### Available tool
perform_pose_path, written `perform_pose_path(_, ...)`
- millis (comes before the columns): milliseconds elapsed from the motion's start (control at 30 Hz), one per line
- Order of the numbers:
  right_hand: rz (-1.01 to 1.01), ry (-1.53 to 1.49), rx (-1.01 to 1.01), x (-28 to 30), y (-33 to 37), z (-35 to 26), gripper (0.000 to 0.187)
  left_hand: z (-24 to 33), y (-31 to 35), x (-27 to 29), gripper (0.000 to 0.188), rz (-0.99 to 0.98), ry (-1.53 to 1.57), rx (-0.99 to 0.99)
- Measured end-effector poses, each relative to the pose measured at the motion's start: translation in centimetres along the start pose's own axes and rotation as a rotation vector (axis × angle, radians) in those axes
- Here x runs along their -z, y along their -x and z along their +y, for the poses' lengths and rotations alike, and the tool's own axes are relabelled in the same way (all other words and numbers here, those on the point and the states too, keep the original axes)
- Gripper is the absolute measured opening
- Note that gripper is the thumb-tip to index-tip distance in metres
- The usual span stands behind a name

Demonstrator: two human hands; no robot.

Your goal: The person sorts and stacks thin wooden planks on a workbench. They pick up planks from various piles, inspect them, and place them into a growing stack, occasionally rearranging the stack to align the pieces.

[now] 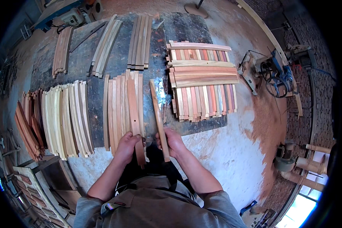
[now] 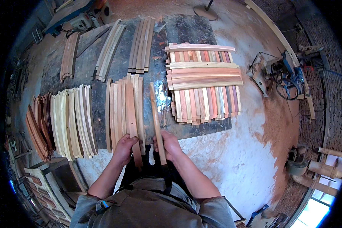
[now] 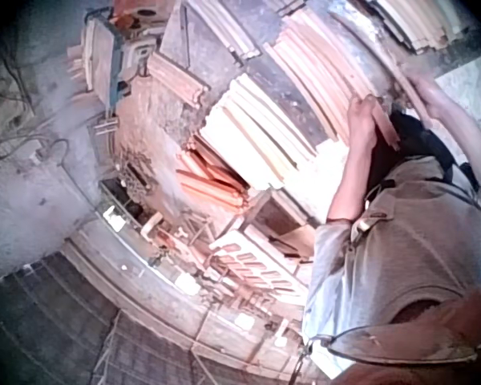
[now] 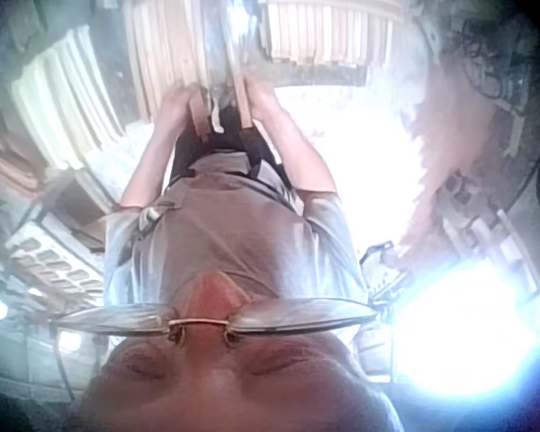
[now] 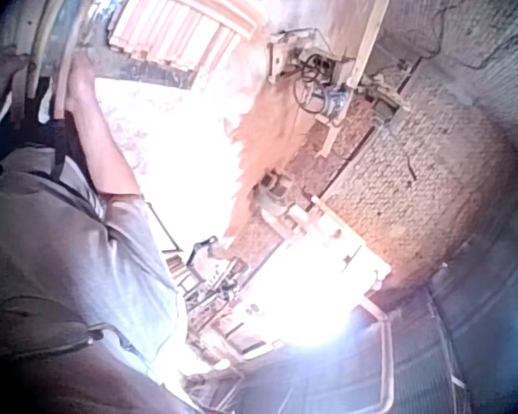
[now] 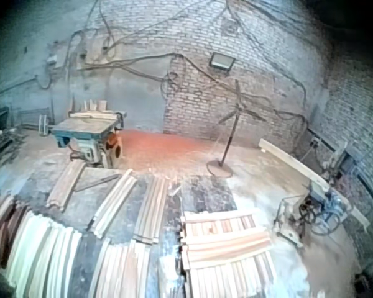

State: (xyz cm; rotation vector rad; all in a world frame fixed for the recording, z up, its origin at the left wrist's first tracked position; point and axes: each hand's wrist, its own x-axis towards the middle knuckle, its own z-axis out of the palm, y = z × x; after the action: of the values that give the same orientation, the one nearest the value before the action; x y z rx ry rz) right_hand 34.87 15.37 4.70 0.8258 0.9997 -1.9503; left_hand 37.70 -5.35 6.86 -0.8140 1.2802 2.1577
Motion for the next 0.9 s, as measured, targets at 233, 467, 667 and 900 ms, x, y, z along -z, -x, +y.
perform_pose_path(233, -0.044, 0.040, 0.038, -1.4, 0.7, 0.1, 0.019, -2.5, -0.3, 0.1, 0.006, 0.024, -0.009, 0.003)
perform_pose_path(467, 0.059, 0.156, 0.148, -2.1, 0.6, 1.2, 0.021, -2.6, -0.4, -0.9, 0.011, 0.032, -0.011, 0.048)
perform_pose_path(667, 0.041, 0.163, 0.300, -2.3, 0.3, 3.2, 0.023, -3.0, -0.4, -2.8, 0.017, 0.220, -0.441, -0.081)
perform_pose_path(900, 0.019, 0.350, 0.285, -2.9, 0.4, 3.5, 0.033, -7.2, -0.9, -1.7, 0.050, 0.227, -0.542, -0.460)
